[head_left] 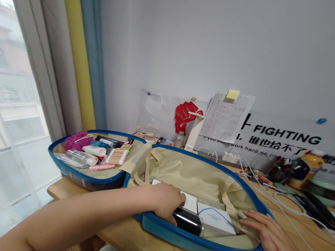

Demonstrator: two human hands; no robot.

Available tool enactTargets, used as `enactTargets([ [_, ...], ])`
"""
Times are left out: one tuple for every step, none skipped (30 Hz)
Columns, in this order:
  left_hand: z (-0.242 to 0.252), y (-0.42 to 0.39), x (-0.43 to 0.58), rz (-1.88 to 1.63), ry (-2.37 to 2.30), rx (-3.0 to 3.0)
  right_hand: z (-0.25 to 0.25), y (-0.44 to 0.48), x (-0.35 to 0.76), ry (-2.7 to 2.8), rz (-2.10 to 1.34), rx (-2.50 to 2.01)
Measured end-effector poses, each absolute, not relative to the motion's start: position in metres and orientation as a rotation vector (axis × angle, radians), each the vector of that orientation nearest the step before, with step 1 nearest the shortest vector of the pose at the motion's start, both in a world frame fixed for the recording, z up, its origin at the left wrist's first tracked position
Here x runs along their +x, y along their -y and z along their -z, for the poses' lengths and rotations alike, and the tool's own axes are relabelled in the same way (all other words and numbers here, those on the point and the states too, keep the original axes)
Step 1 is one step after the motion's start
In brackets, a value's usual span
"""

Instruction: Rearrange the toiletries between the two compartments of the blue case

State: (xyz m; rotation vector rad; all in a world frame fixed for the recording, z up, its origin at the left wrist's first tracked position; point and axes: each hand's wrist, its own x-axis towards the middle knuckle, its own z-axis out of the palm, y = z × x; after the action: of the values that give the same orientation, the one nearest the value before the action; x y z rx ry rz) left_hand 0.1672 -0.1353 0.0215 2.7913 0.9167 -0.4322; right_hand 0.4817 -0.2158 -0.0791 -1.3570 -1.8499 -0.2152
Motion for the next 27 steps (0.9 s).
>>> enactTargets([
  [-0.020, 0.135, 0.168, 0.428, -0.920, 2.792, 0.079, 0.216, 0.481, 1.842, 0.228, -1.360],
  [-0.018, 0.135, 0.168, 0.428, -0.923, 2.795, 0.078, 0.216, 0.480, 1.836, 0.243, -1.359],
  [-0.017, 0.136, 0.169, 0.432, -0.925, 2.802, 0.077, 0.216, 0.478, 1.826, 0.260, -1.357],
  [-0.016, 0.136, 0.169, 0.438, -0.926, 2.812, 0.076, 0.215, 0.477, 1.816, 0.278, -1.354],
  [-0.016, 0.137, 0.170, 0.446, -0.928, 2.825, 0.074, 0.215, 0.475, 1.811, 0.296, -1.344],
  [-0.015, 0.137, 0.170, 0.453, -0.933, 2.839, 0.073, 0.215, 0.473, 1.804, 0.313, -1.333],
  [-0.015, 0.138, 0.170, 0.457, -0.942, 2.851, 0.071, 0.215, 0.471, 1.802, 0.330, -1.318],
  [-0.015, 0.139, 0.170, 0.458, -0.952, 2.861, 0.070, 0.215, 0.469, 1.803, 0.348, -1.304],
  [-0.015, 0.139, 0.170, 0.458, -0.967, 2.868, 0.070, 0.215, 0.468, 1.802, 0.366, -1.291],
  [-0.015, 0.139, 0.169, 0.454, -0.982, 2.872, 0.070, 0.215, 0.467, 1.805, 0.380, -1.280],
  [-0.015, 0.140, 0.169, 0.452, -0.992, 2.872, 0.070, 0.215, 0.468, 1.811, 0.385, -1.278],
  [-0.016, 0.139, 0.168, 0.449, -0.993, 2.873, 0.071, 0.215, 0.469, 1.821, 0.385, -1.282],
  [-0.016, 0.139, 0.167, 0.443, -0.990, 2.875, 0.073, 0.215, 0.471, 1.836, 0.382, -1.285],
  [-0.017, 0.138, 0.165, 0.429, -0.984, 2.881, 0.075, 0.214, 0.473, 1.849, 0.380, -1.286],
  [-0.018, 0.136, 0.163, 0.398, -0.977, 2.891, 0.077, 0.213, 0.476, 1.863, 0.378, -1.287],
  [-0.020, 0.134, 0.160, 0.344, -0.981, 2.902, 0.079, 0.212, 0.480, 1.877, 0.379, -1.283],
  [-0.024, 0.131, 0.155, 0.270, -1.003, 2.913, 0.082, 0.210, 0.483, 1.889, 0.385, -1.274],
  [-0.027, 0.126, 0.149, 0.182, -1.048, 2.921, 0.084, 0.209, 0.486, 1.903, 0.391, -1.264],
  [-0.032, 0.120, 0.141, 0.092, -1.115, 2.923, 0.085, 0.208, 0.490, 1.919, 0.396, -1.253],
  [-0.037, 0.113, 0.130, 0.004, -1.201, 2.920, 0.087, 0.206, 0.492, 1.936, 0.405, -1.241],
  [-0.042, 0.104, 0.116, -0.072, -1.304, 2.914, 0.088, 0.205, 0.494, 1.951, 0.417, -1.228],
  [-0.047, 0.094, 0.100, -0.133, -1.418, 2.904, 0.088, 0.205, 0.494, 1.962, 0.429, -1.214],
  [-0.051, 0.082, 0.080, -0.184, -1.536, 2.892, 0.087, 0.204, 0.494, 1.962, 0.437, -1.205],
  [-0.054, 0.071, 0.059, -0.200, -1.674, 2.871, 0.086, 0.205, 0.492, 1.949, 0.441, -1.198],
  [-0.055, 0.059, 0.036, -0.183, -1.820, 2.829, 0.084, 0.205, 0.490, 1.927, 0.441, -1.191],
  [-0.055, 0.049, 0.012, -0.123, -1.952, 2.772, 0.082, 0.205, 0.486, 1.900, 0.438, -1.185],
  [-0.054, 0.040, -0.012, -0.029, -2.058, 2.692, 0.079, 0.206, 0.482, 1.880, 0.434, -1.180],
])
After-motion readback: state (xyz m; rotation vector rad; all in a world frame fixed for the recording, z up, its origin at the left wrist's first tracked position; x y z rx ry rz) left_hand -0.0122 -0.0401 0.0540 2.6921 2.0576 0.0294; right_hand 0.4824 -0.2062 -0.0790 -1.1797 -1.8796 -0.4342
